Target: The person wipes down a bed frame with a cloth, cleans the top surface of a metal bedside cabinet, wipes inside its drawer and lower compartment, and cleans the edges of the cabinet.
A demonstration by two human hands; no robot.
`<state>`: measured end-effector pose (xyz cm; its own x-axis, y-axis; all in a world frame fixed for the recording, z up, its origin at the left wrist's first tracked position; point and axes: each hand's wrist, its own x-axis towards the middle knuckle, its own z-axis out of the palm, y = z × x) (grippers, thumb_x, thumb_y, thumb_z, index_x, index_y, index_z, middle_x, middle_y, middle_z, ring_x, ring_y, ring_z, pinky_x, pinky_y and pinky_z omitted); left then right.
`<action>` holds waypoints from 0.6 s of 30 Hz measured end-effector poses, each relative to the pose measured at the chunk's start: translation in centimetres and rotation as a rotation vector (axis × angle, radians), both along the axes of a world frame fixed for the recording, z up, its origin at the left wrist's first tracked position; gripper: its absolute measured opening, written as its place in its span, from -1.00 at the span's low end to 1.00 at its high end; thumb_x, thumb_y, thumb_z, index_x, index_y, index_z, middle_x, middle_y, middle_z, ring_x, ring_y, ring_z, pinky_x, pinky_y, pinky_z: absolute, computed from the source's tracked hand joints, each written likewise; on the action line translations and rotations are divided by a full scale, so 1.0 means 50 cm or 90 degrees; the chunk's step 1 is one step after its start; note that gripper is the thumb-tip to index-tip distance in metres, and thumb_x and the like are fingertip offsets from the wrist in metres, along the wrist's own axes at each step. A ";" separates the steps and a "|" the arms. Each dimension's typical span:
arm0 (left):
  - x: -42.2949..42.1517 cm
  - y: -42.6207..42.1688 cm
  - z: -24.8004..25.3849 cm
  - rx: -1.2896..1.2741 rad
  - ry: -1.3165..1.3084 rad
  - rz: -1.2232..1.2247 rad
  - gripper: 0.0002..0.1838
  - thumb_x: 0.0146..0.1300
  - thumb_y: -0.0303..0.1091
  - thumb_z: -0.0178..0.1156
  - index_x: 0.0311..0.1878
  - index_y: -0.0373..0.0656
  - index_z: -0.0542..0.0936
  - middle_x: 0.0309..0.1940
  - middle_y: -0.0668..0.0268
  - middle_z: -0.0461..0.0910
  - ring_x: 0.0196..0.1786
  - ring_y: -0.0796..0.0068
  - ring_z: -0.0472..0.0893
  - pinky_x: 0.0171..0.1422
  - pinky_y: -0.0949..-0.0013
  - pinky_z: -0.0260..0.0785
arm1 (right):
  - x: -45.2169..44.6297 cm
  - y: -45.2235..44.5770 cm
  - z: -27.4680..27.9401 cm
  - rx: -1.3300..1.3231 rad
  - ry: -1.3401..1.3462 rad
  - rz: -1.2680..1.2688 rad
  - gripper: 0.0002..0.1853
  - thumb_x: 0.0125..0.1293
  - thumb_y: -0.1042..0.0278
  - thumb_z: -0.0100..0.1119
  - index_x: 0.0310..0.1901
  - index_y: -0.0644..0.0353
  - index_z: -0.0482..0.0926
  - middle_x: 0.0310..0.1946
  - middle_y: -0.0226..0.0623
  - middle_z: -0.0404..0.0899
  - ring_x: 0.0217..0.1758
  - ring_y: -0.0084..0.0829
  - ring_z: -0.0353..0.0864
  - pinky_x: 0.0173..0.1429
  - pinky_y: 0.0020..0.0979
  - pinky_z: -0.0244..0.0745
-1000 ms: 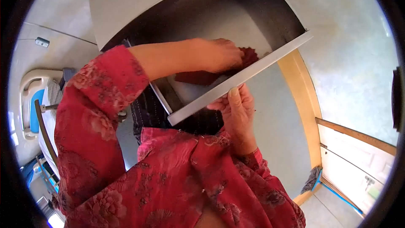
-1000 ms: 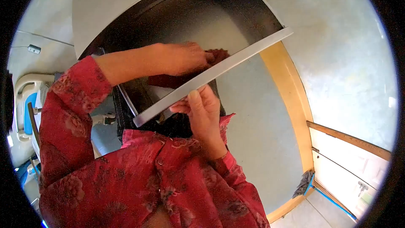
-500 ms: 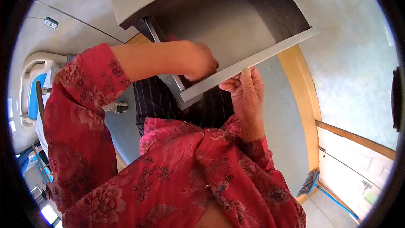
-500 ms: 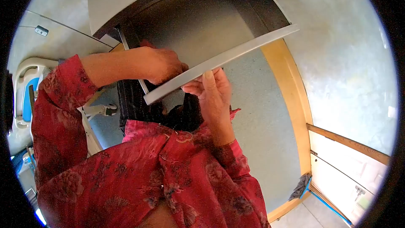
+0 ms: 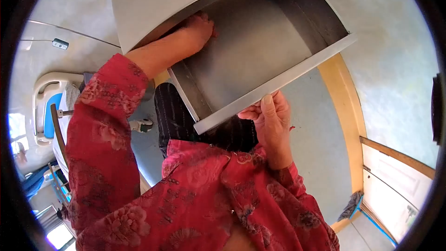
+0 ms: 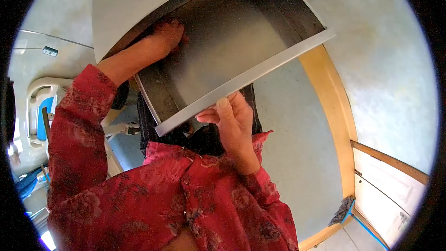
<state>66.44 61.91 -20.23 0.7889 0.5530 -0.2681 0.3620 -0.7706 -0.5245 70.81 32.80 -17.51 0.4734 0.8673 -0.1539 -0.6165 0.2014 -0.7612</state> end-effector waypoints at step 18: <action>0.284 0.018 0.011 -0.093 -0.259 -0.108 -0.65 0.49 -0.25 -0.15 0.19 -0.14 0.47 0.32 0.00 0.36 0.21 -0.06 0.55 0.36 -0.07 0.34 | 0.035 -0.005 -0.024 0.031 0.011 0.038 -0.68 0.58 0.13 -0.04 0.07 0.26 0.42 -0.11 -0.14 0.68 -0.18 -0.37 0.74 -0.10 -0.38 0.71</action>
<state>80.62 62.80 -19.69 0.9221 0.3866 0.0166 0.3784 -0.8921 -0.2470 72.56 32.56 -18.69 0.4178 0.9007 -0.1190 -0.6411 0.1995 -0.7411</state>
